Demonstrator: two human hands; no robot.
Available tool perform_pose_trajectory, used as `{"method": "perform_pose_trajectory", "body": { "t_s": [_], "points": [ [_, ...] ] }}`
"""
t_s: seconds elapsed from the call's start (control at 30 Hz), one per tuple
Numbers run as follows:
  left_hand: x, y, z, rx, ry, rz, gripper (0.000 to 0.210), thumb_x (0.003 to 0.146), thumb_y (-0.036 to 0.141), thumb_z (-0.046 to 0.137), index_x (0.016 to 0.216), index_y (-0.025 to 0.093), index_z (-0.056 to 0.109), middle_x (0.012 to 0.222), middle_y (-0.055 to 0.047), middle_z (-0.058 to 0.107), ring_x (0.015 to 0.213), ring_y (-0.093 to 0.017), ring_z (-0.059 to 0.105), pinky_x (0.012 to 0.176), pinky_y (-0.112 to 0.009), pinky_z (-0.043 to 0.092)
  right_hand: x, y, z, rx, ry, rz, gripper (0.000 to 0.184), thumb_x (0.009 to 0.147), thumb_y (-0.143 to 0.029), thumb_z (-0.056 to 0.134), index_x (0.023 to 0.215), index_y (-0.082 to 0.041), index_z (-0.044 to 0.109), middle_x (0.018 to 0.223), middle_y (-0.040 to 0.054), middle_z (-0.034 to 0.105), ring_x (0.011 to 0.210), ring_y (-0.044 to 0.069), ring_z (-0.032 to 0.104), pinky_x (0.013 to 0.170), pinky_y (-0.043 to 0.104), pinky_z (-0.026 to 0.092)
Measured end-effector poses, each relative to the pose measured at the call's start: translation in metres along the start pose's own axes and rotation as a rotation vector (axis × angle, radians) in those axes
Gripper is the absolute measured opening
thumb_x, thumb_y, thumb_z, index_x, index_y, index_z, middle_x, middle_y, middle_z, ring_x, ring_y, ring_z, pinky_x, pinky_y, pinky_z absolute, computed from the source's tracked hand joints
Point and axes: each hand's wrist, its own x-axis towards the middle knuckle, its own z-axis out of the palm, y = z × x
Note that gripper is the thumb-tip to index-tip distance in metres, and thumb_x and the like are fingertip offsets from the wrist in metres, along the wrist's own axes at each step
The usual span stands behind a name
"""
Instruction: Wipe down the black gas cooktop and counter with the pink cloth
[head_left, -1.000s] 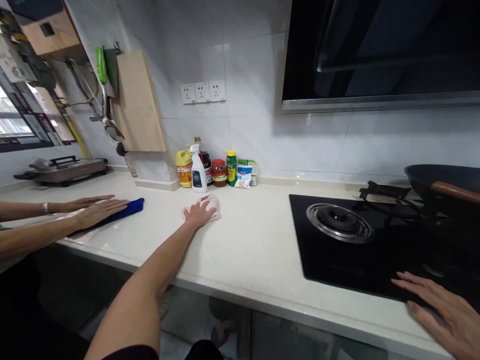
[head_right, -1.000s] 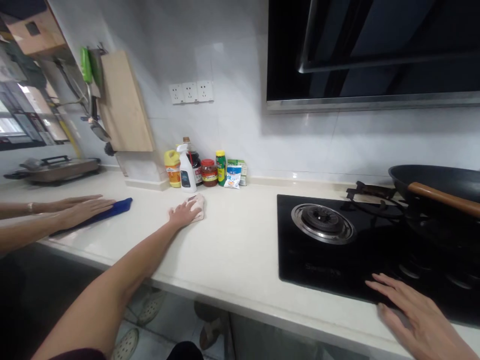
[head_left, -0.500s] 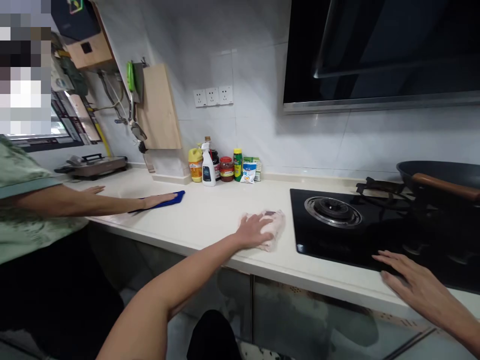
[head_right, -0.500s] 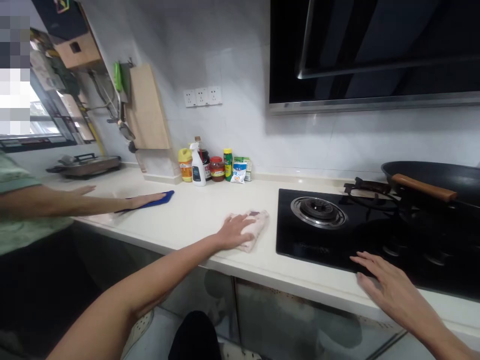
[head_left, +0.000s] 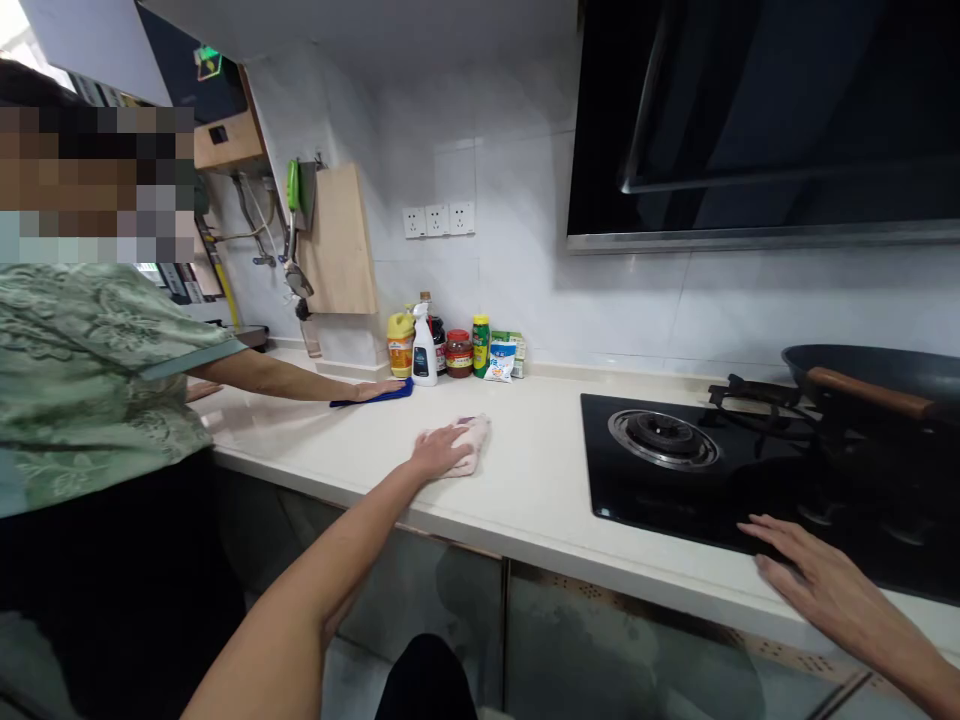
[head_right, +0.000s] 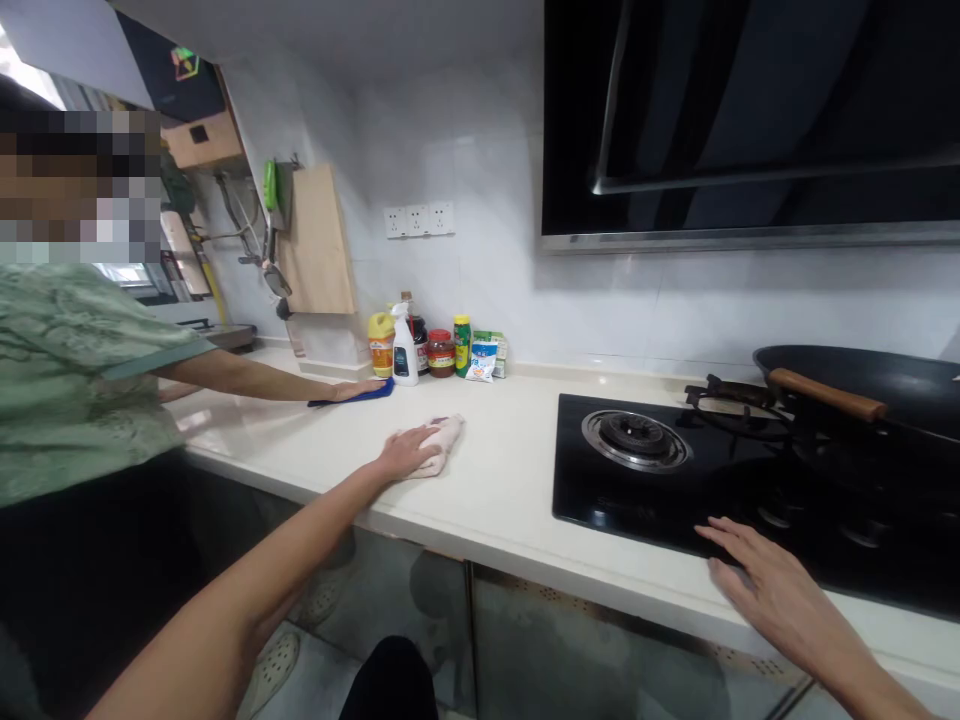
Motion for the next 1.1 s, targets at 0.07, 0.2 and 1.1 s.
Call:
{"method": "perform_pose_trajectory", "body": {
  "t_s": [0.07, 0.2, 1.1],
  "points": [
    [-0.005, -0.027, -0.006, 0.026, 0.024, -0.044, 0.05, 0.091, 0.055, 0.041, 0.136, 0.042, 0.059, 0.164, 0.002, 0.039, 0.151, -0.032, 0.032, 0.118, -0.062, 0.02, 0.0, -0.001, -0.001, -0.01, 0.005, -0.005, 0.055, 0.096, -0.059, 0.046, 0.138, -0.027, 0.062, 0.15, 0.0081, 0.055, 0.139, 0.034, 0.05, 0.116, 0.058, 0.041],
    [-0.033, -0.08, -0.02, 0.048, 0.088, -0.199, 0.053, 0.09, 0.056, 0.04, 0.136, 0.039, 0.059, 0.161, -0.003, 0.043, 0.147, -0.034, 0.036, 0.115, -0.064, 0.024, -0.002, -0.004, -0.003, -0.021, 0.006, 0.007, 0.054, 0.096, -0.059, 0.046, 0.137, -0.029, 0.062, 0.15, 0.0064, 0.056, 0.138, 0.034, 0.051, 0.114, 0.058, 0.043],
    [-0.126, 0.143, 0.115, -0.089, 0.639, 0.281, 0.068, 0.076, 0.059, 0.066, 0.138, 0.035, 0.057, 0.137, -0.012, 0.061, 0.129, -0.038, 0.052, 0.112, -0.063, 0.032, 0.0, -0.017, -0.008, -0.04, 0.028, -0.034, 0.055, 0.097, -0.057, 0.04, 0.136, -0.026, 0.062, 0.146, 0.0076, 0.059, 0.139, 0.033, 0.05, 0.117, 0.058, 0.04]
  ]
}}
